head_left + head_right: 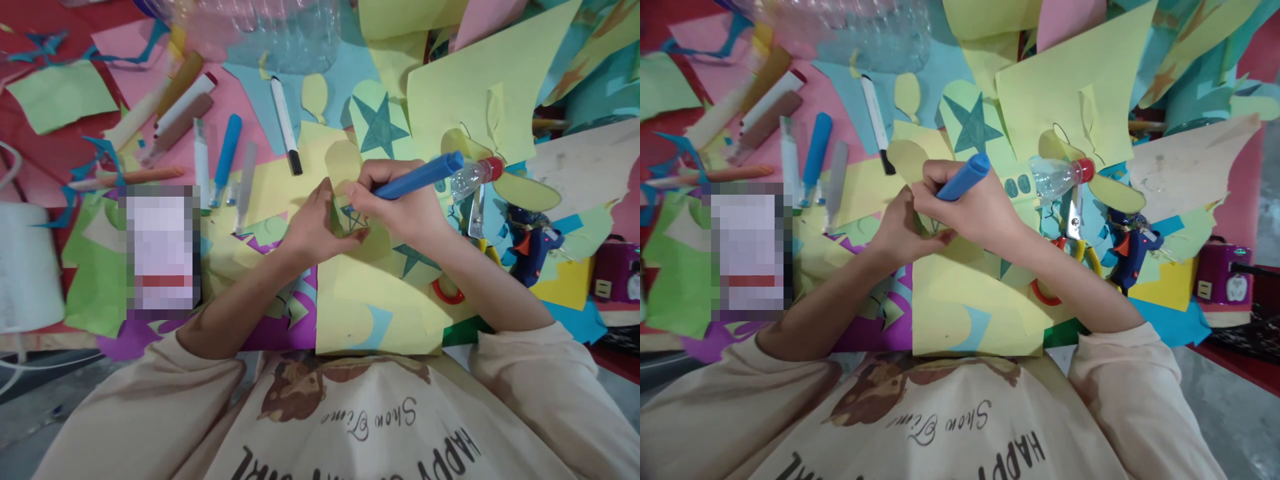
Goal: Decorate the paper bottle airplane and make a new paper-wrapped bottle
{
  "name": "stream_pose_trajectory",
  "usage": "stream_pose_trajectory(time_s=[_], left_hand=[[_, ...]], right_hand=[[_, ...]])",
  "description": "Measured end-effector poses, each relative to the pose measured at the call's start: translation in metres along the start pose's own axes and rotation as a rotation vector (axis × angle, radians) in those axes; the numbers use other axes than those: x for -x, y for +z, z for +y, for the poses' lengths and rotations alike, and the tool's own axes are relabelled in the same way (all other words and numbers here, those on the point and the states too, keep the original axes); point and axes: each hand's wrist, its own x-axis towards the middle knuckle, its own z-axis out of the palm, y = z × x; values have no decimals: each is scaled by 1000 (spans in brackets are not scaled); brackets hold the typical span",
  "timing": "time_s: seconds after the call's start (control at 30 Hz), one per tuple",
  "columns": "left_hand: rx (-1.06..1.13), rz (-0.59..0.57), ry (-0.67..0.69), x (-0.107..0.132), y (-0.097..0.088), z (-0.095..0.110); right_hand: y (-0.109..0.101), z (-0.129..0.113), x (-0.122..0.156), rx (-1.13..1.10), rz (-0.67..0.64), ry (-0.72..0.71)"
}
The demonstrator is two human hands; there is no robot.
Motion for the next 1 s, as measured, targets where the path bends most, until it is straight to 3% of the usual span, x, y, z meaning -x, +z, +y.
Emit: stream_pose_trajectory(time_s=[0.77, 1.0], left_hand=[[24, 2, -27, 1, -3, 1], [-11, -29, -49, -1, -4, 5]], right_hand=[[1, 2, 1, 70, 1, 25], [0, 2, 1, -11, 12, -24]])
